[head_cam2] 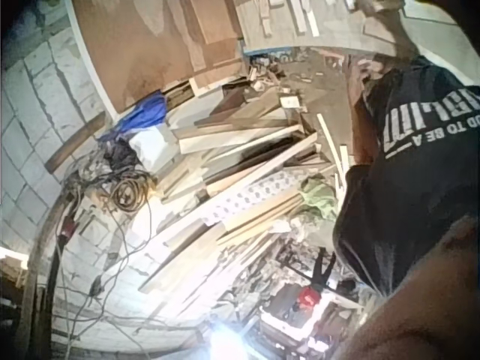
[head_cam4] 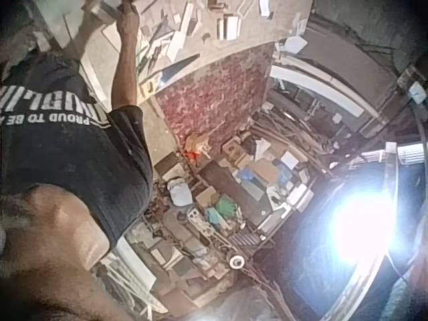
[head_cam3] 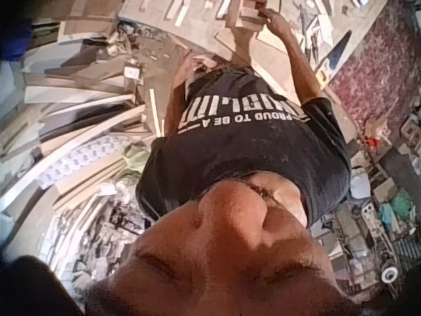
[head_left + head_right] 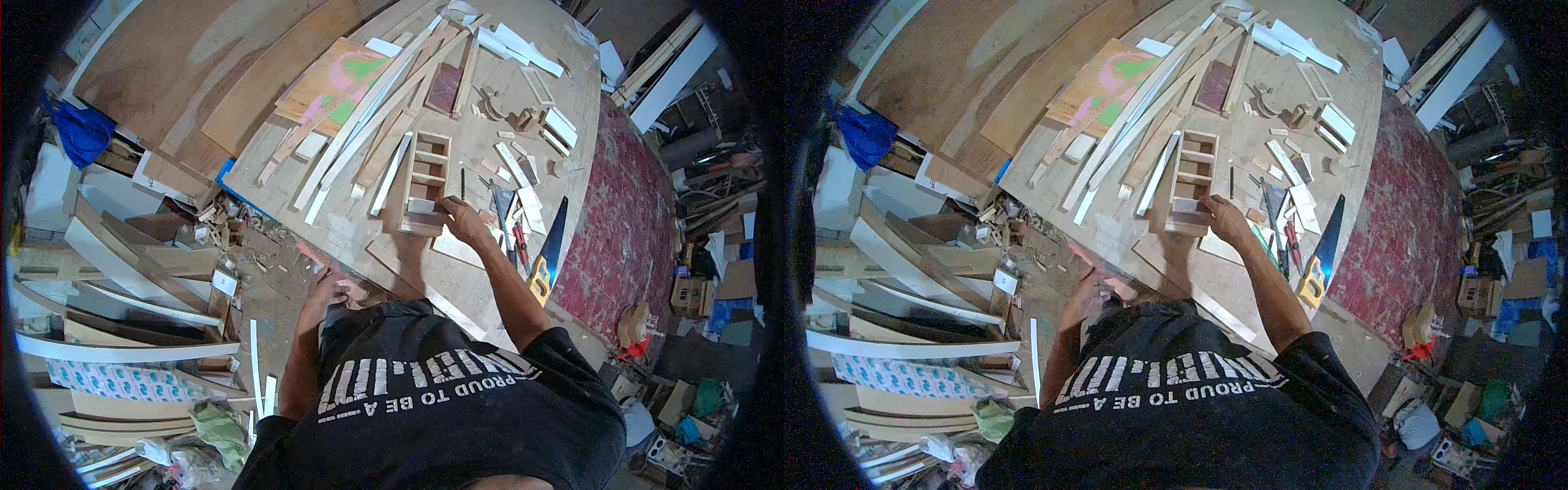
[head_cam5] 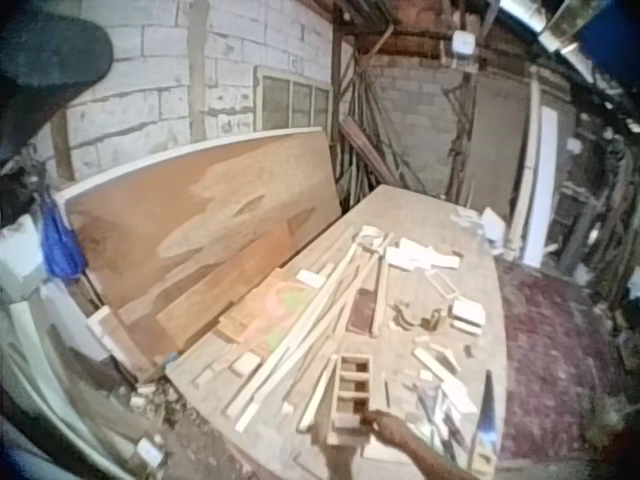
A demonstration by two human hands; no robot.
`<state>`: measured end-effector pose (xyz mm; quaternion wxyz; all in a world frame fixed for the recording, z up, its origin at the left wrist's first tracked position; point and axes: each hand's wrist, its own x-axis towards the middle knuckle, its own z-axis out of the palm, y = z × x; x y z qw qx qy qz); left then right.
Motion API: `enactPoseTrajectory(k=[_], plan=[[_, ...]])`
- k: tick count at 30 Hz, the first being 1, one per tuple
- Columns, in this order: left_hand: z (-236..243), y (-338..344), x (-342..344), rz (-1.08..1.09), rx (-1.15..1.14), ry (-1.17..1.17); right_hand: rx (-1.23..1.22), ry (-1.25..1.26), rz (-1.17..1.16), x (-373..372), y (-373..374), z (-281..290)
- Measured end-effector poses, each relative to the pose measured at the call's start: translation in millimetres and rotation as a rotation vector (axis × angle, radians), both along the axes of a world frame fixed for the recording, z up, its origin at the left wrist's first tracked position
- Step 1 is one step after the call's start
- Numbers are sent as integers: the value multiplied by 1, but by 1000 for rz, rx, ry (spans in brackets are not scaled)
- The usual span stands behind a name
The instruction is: Assembling and checking the fit of wooden pieces for a small shelving unit.
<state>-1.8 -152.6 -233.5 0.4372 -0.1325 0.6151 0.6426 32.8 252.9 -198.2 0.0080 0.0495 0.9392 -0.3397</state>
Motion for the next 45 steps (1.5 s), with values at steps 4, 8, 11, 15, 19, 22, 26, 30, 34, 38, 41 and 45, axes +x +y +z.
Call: enactPoseTrajectory(k=[4, 8, 11, 15, 19, 22, 26, 30, 34, 38, 41, 45], plan=[[-5, -14, 9, 103, -66, -66, 110, 4, 9, -7, -8, 10], [0, -7, 9, 61, -40, -9, 208, -64, 51, -17, -8, -3], [-17, -1, 0, -10, -17, 51, 197, -112, 17, -13, 0, -32], [-22, -3, -8, 61, -34, 102, 307, 116, -86, -2, -28, -15], [-10, 21, -15, -80, -168, 242, 321, 109, -150, 12, -37, -16], [-3, 44, -22, -195, -231, 220, 474, -12, -128, 23, -56, -24], [4, 77, -27, -288, -226, 285, 426, 116, -259, 26, -60, -22], [5, 114, -38, -573, -322, 899, 364, 51, -321, 44, -66, -29], [30, 175, -34, -855, -470, 1417, 215, 2, -511, 72, -72, -43], [7, 197, -38, -1022, -508, 1595, 172, -35, -517, 86, -81, -38], [-2, 199, -37, -1174, -570, 1537, 83, -65, -514, 98, -79, -46], [-5, 205, -38, -1191, -579, 1502, 28, 8, -561, 117, -74, -49]])
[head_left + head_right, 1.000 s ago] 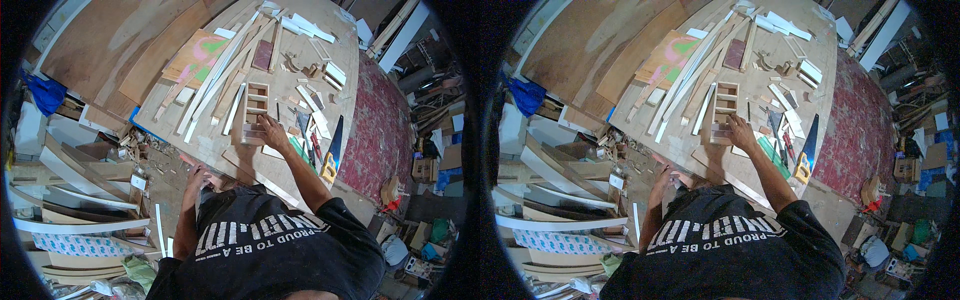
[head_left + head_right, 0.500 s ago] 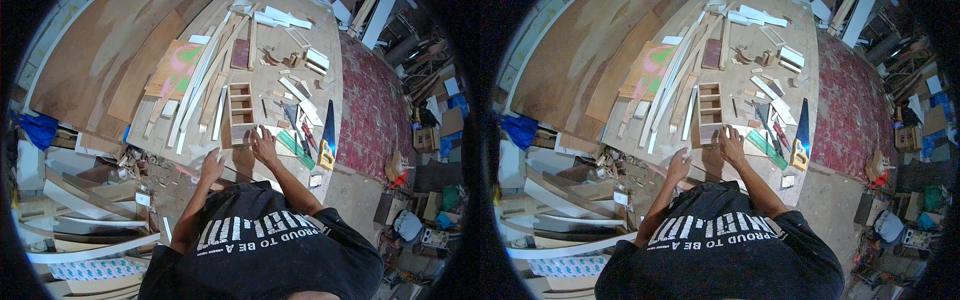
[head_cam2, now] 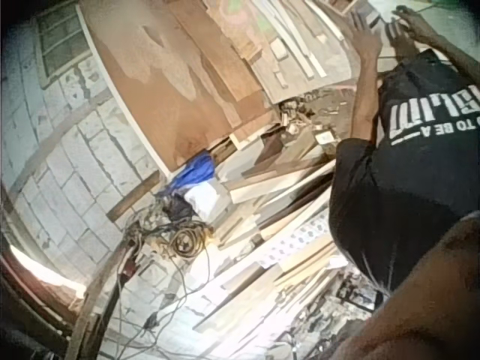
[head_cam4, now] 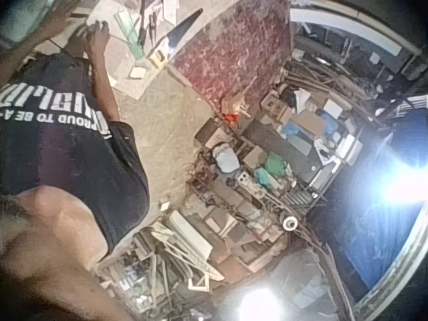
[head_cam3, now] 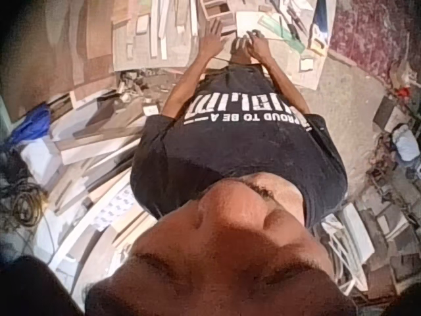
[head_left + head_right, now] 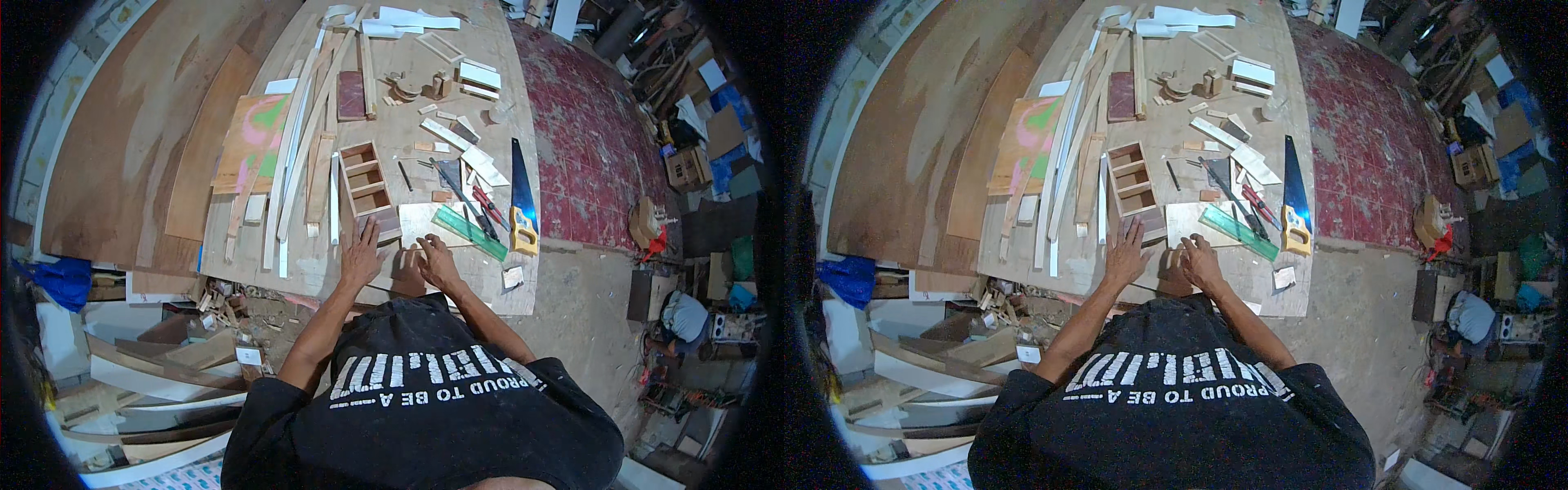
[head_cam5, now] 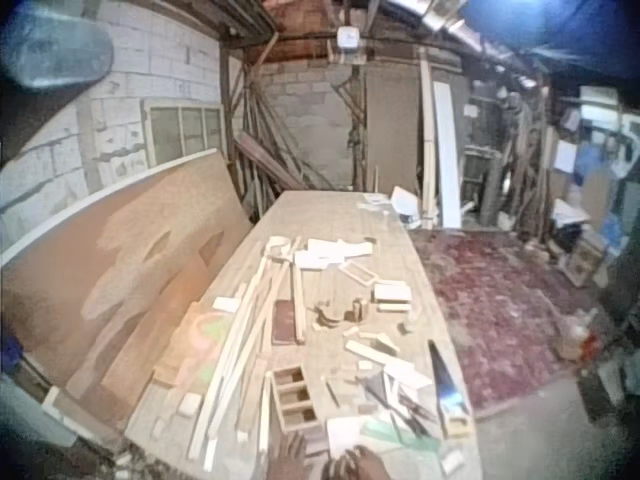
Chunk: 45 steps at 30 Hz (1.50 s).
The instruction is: Assembling and checking the fit of wooden pieces for a small shelving unit.
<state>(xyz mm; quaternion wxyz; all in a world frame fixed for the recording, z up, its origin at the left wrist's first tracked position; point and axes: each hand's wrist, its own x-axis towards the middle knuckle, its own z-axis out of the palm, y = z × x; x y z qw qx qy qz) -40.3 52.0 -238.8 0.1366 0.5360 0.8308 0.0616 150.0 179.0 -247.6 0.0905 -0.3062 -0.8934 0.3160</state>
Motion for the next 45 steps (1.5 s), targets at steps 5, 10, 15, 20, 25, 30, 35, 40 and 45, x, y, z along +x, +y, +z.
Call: enactPoseTrajectory(k=[5, 10, 15, 20, 25, 30, 35, 40, 45], plan=[[-22, 12, -21, 316, 225, -106, -32, 156, -36, 12, 11, -13], [-50, 39, -79, 719, 409, -586, -318, 135, -81, -35, 29, -10], [-58, 79, -108, 748, 312, -507, -345, 91, -21, -63, 30, -4], [-57, 90, -121, 671, 39, -436, -484, 110, -113, -29, 21, -3], [-42, 85, -123, 573, 76, -383, -513, 102, -190, 27, 27, -21], [-13, 79, -108, 631, 128, -411, -513, 121, -250, 57, 33, -25], [23, 75, -83, 581, 431, -312, -578, 104, -282, 38, 41, -14], [21, 54, -74, 546, 578, -301, -563, 151, -171, -24, 50, 13], [22, 40, -64, 560, 603, -372, -574, 254, -53, -79, 65, 38]])
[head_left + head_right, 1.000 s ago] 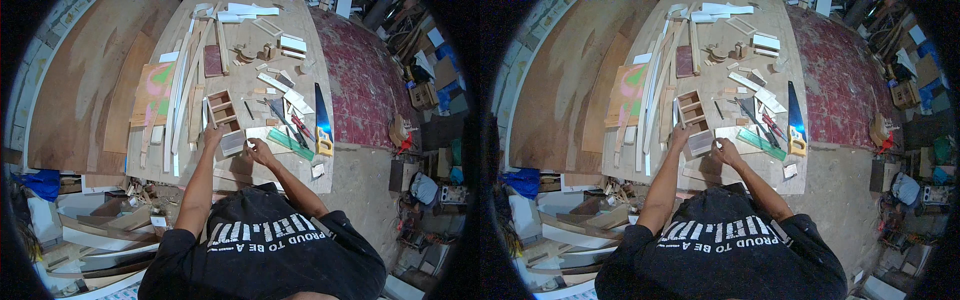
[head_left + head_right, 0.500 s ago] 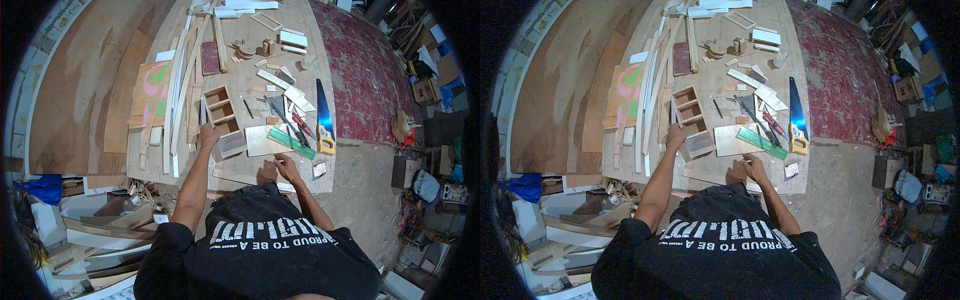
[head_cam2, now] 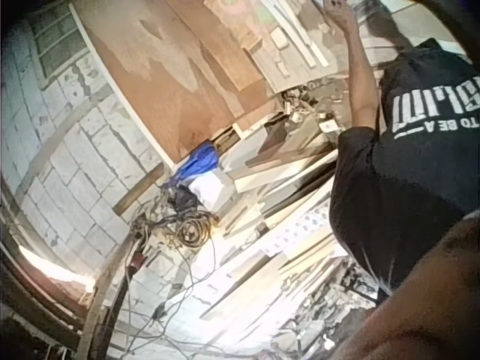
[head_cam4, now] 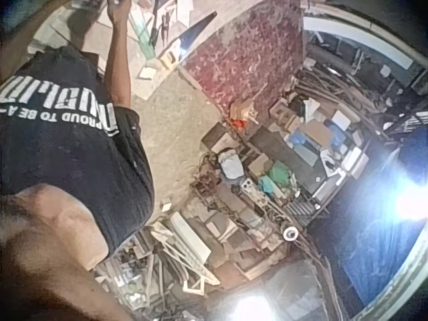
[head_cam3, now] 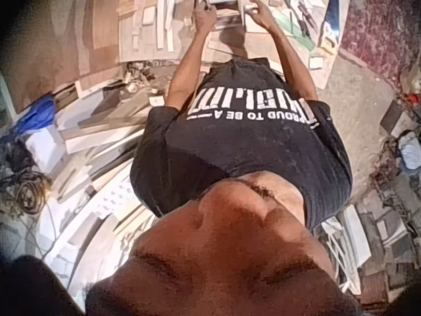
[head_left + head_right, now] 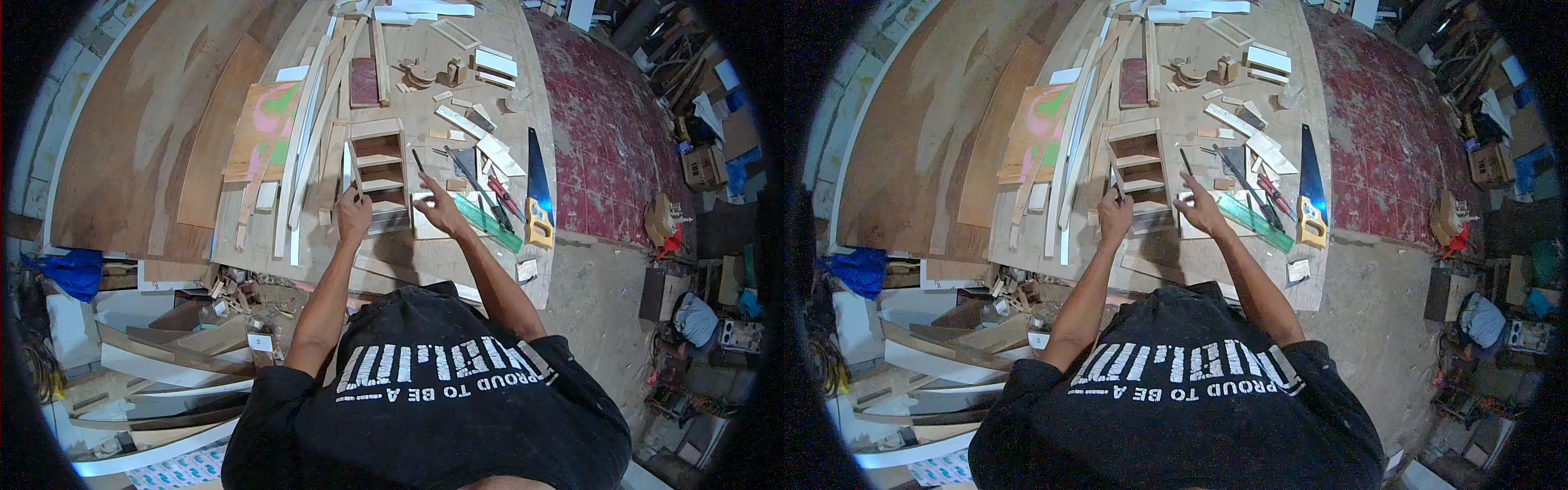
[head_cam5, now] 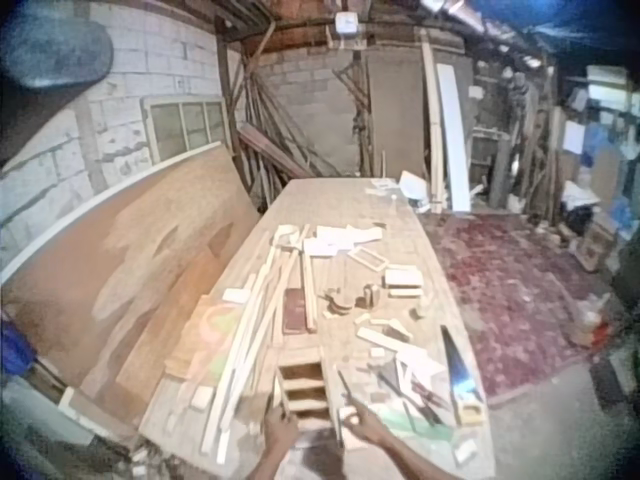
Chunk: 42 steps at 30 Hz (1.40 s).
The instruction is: Assembling and checking the fit of wooden pieces for a small shelving unit.
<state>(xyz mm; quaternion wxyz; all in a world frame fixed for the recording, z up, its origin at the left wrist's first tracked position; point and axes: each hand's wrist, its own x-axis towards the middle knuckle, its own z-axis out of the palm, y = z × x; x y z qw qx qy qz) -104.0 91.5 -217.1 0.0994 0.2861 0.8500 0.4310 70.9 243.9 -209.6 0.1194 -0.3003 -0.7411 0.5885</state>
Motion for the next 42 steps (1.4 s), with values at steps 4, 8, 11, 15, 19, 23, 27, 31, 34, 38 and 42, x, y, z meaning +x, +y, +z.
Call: enactPoseTrajectory(k=[4, 8, 11, 15, 19, 23, 27, 31, 34, 38, 42], plan=[[-22, -13, -6, -91, 286, -99, -6, 5, 55, -29, 8, 6], [-32, -29, -25, -133, 271, -229, -60, 236, 302, -43, 6, 14], [-11, -35, -26, -206, 130, -413, -59, 180, 308, -31, 8, 29], [52, -33, -18, -292, 274, -650, -168, 123, 205, -16, 21, 55], [89, -50, -2, -404, 430, -997, -263, 171, 33, -11, 14, 93], [106, -53, 24, -561, 628, -955, -262, 184, -44, -3, 6, 120], [126, -55, 40, -547, 601, -838, -229, 223, -49, 4, -2, 137], [132, -57, 49, -458, 624, -790, -176, 222, -56, 4, -13, 155], [142, -57, 52, -419, 629, -715, 901, 292, -52, 18, -32, 182], [153, -59, 56, -425, 635, -740, 1080, 62, 406, 27, -73, 209], [146, -54, 57, -449, 629, -680, 1141, -14, 541, 17, -77, 207]])
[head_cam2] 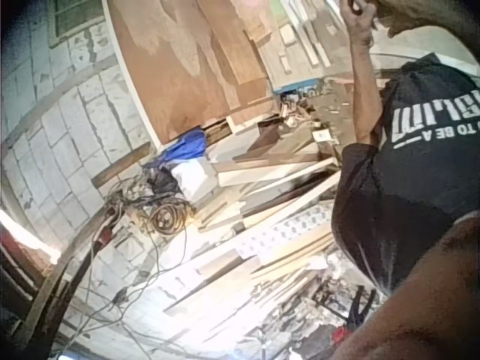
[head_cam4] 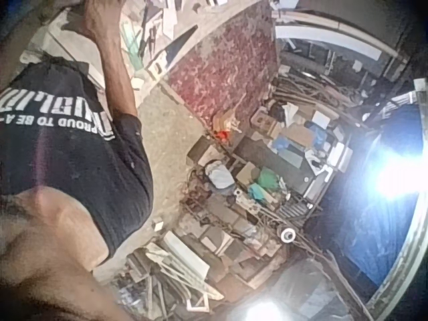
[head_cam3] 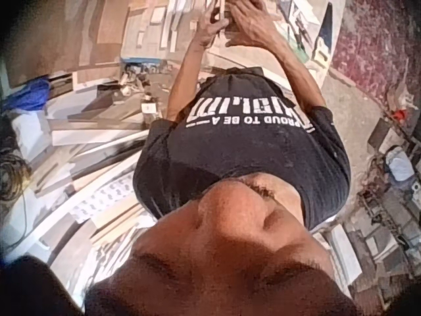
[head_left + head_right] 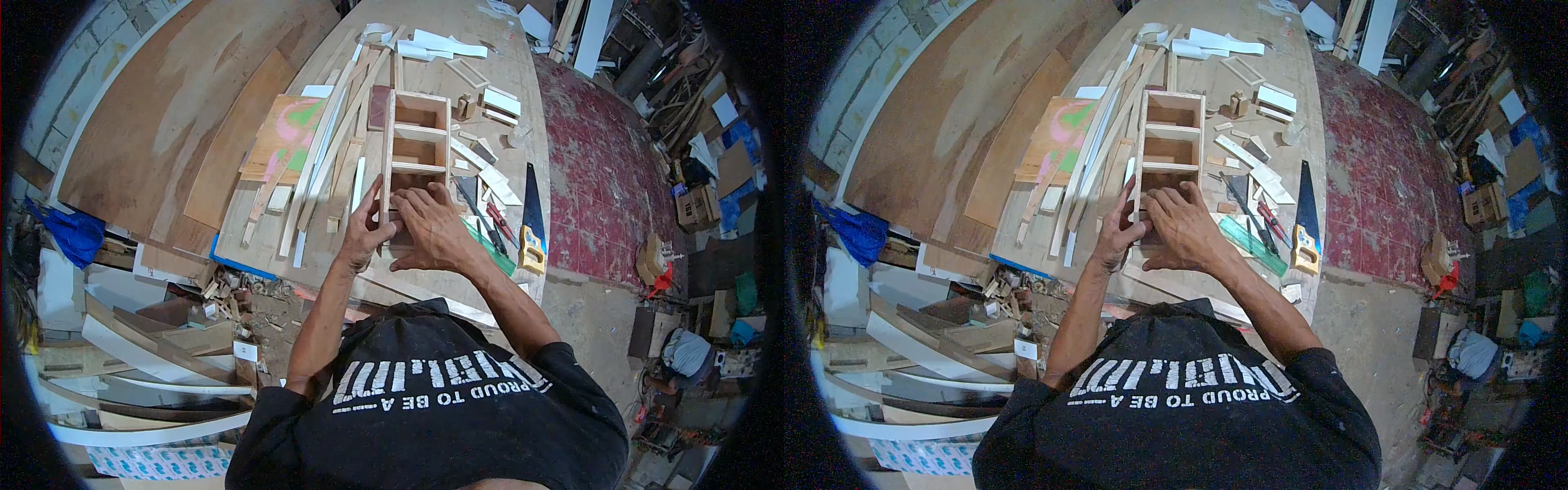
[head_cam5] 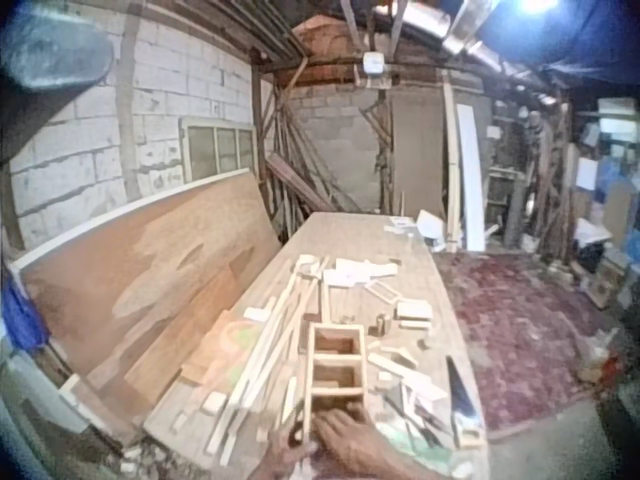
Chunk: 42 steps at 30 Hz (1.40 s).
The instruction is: Assembling and checking the fit of wooden pieces for a small shelving unit.
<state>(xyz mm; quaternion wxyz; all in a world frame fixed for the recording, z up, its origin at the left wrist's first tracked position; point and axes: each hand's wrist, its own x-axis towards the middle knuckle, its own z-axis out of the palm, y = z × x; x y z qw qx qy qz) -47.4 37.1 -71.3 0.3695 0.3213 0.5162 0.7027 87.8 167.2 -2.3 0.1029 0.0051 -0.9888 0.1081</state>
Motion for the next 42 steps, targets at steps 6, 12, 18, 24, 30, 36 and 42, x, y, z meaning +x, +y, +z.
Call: enactPoseTrajectory(k=[6, 12, 18, 24, 30, 36, 42], plan=[[4, 0, 3, -14, 10, -7, -52, 0, 10, -2, 2, 0], [6, 1, 4, -7, 16, -8, -63, -20, 6, -2, 2, 5], [6, 1, 4, -18, -2, 3, -19, 61, 6, -1, 4, 0], [11, 9, 8, -37, 115, -51, 44, -60, -21, -6, 11, 3], [7, 7, 6, 16, 133, -60, 71, 80, -36, 1, 3, 10], [18, 3, 6, 33, 154, 44, 124, -7, -95, 11, 6, 23], [29, -2, 5, -8, 205, 58, 99, 27, -84, 12, -1, 33]])
